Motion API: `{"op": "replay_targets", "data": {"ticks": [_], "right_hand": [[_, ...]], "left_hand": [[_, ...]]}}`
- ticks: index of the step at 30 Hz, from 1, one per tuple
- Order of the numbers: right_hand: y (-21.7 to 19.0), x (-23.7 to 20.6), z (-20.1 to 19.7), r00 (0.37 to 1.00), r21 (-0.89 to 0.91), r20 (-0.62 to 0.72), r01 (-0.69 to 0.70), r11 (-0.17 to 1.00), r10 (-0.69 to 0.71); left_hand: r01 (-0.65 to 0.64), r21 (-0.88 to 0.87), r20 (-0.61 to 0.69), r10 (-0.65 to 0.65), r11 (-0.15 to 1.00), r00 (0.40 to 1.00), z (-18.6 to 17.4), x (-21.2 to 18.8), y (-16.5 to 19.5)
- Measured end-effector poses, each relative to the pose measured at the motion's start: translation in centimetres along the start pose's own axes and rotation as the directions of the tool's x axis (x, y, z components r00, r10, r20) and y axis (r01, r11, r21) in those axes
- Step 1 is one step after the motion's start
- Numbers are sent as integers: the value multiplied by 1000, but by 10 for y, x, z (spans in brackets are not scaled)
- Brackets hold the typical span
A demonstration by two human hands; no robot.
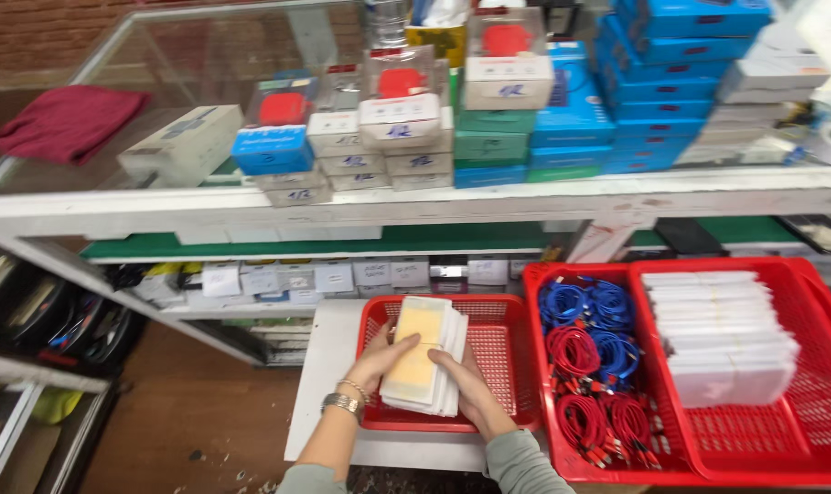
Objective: The person wipes retail product boxes with a gray cloth, one at a time, then places the cleaned boxes into the shelf slots under the glass display counter. They also handle stacks of white paper sleeves and reposition red baskets on the counter while working through the boxes.
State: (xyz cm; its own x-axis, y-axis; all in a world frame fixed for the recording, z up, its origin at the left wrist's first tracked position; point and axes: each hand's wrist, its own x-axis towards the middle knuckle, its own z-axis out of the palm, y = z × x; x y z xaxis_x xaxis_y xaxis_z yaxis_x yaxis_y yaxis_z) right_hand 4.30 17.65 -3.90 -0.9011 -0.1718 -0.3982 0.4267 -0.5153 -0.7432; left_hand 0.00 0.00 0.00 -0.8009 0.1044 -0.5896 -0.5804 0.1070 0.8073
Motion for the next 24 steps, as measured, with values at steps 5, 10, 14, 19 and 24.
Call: {"op": "replay_targets", "data": {"ticks": [5,10,14,19,24], "right_hand": [[-73,-32,-16,996,-203,12,94,975,-93],[-140,-73,-76,955,-310,-94,241,920,-281],[-201,-139,-166,941,-107,-219,240,965,-259],[-256,-226,-245,758,-394,-393,372,841,-520],[-313,-279,-291,767,-921,-113,157,356,-632]], "left_hand": [[131,-384,402,37,914,915,51,-8,30],[100,-373,573,144,923,807,156,-26,60],[43,-270,707,168,962,687,264,-40,84],[-75,-100,811,125,992,572,366,-35,85],[-1,-162,676,111,987,728,421,-16,64]]}}
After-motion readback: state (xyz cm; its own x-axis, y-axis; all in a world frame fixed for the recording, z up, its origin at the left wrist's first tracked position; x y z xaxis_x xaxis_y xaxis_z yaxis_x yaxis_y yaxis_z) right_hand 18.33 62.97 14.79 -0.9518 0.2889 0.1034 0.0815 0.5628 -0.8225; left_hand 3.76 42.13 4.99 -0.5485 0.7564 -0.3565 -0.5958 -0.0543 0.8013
